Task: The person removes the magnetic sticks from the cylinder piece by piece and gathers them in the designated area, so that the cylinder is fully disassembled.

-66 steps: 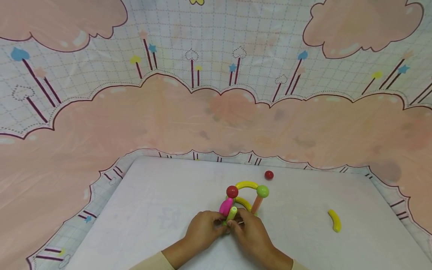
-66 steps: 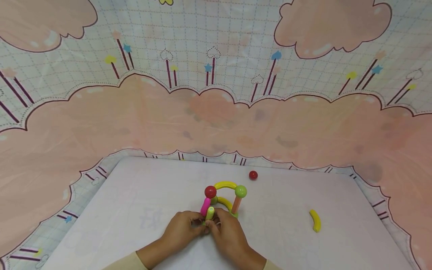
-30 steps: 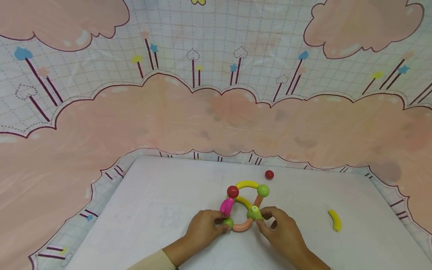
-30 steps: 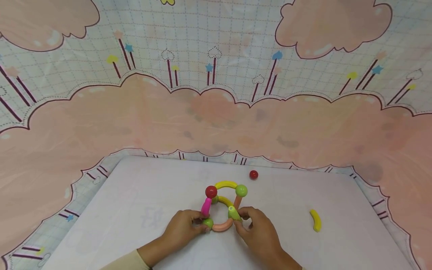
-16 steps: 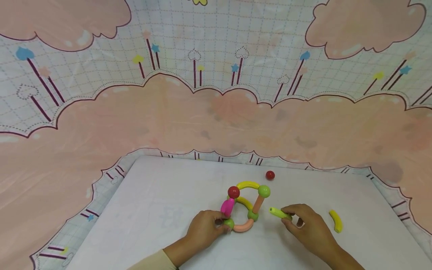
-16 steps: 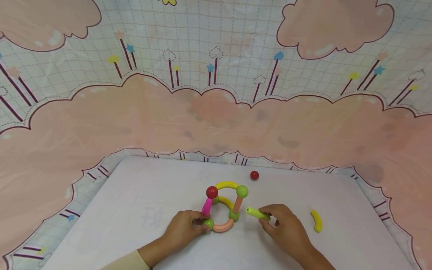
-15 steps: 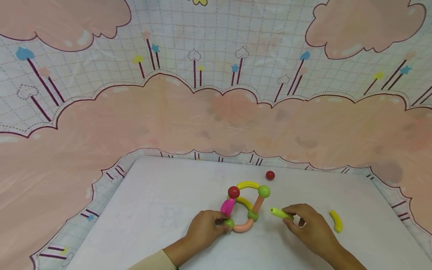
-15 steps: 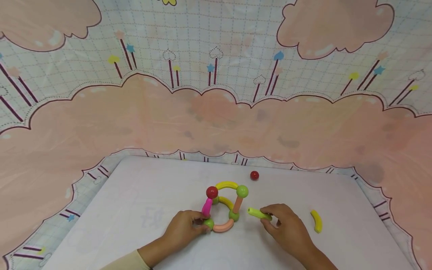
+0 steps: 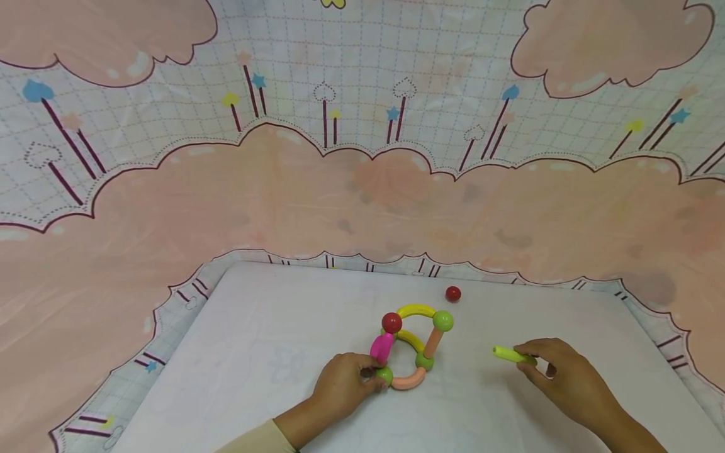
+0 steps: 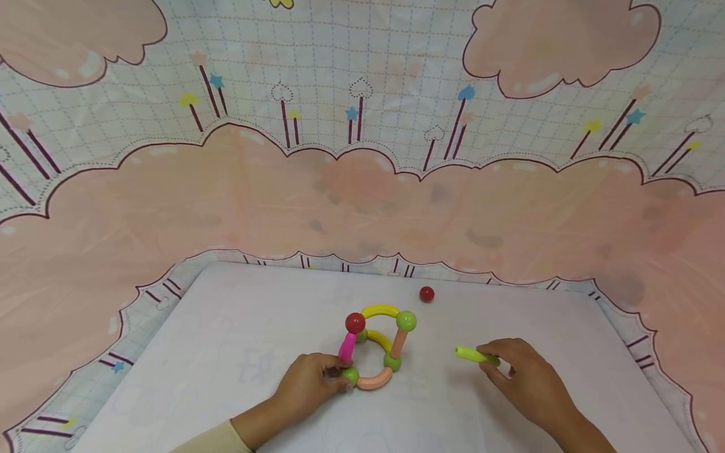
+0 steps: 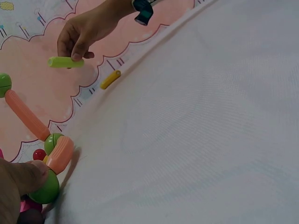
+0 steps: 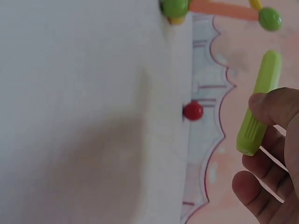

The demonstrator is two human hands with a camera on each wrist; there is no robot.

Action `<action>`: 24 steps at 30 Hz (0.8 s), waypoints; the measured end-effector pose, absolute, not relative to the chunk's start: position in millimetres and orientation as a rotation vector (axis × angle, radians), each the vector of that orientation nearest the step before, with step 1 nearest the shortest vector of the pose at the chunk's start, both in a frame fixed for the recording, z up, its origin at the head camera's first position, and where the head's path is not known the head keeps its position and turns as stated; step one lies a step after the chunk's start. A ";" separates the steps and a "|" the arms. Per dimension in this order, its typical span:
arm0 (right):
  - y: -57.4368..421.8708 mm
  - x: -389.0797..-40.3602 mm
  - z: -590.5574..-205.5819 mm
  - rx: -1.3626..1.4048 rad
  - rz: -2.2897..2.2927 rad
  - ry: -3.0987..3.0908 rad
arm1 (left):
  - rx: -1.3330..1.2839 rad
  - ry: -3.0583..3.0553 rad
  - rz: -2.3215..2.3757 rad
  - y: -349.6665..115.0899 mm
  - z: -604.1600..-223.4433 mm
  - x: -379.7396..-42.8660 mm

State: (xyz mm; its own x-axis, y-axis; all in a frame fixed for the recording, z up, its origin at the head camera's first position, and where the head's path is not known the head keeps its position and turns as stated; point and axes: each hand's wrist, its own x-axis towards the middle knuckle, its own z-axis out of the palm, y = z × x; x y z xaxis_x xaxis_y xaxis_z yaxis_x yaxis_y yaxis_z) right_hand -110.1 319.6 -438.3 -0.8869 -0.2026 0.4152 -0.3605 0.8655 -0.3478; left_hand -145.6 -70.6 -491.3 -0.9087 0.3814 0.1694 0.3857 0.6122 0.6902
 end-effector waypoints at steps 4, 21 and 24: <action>340.1 -110.5 -437.7 0.395 0.544 -2.682 | -0.676 -2.811 -1.212 -70.8 -491.3 -145.9; 392.1 -107.0 -439.6 0.337 0.436 -2.742 | -0.671 -2.818 -1.201 -71.0 -491.5 -144.6; 402.1 -106.9 -441.1 0.301 0.429 -2.805 | -0.670 -2.819 -1.204 -71.1 -491.1 -144.4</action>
State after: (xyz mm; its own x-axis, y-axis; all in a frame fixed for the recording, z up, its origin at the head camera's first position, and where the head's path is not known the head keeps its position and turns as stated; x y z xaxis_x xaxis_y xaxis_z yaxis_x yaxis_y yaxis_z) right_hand -106.9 402.1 -441.1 -0.9370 -0.1606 0.3102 -0.2460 0.9339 -0.2595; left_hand -144.4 -71.1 -491.1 -0.9089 0.3819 0.1676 0.3851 0.6142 0.6888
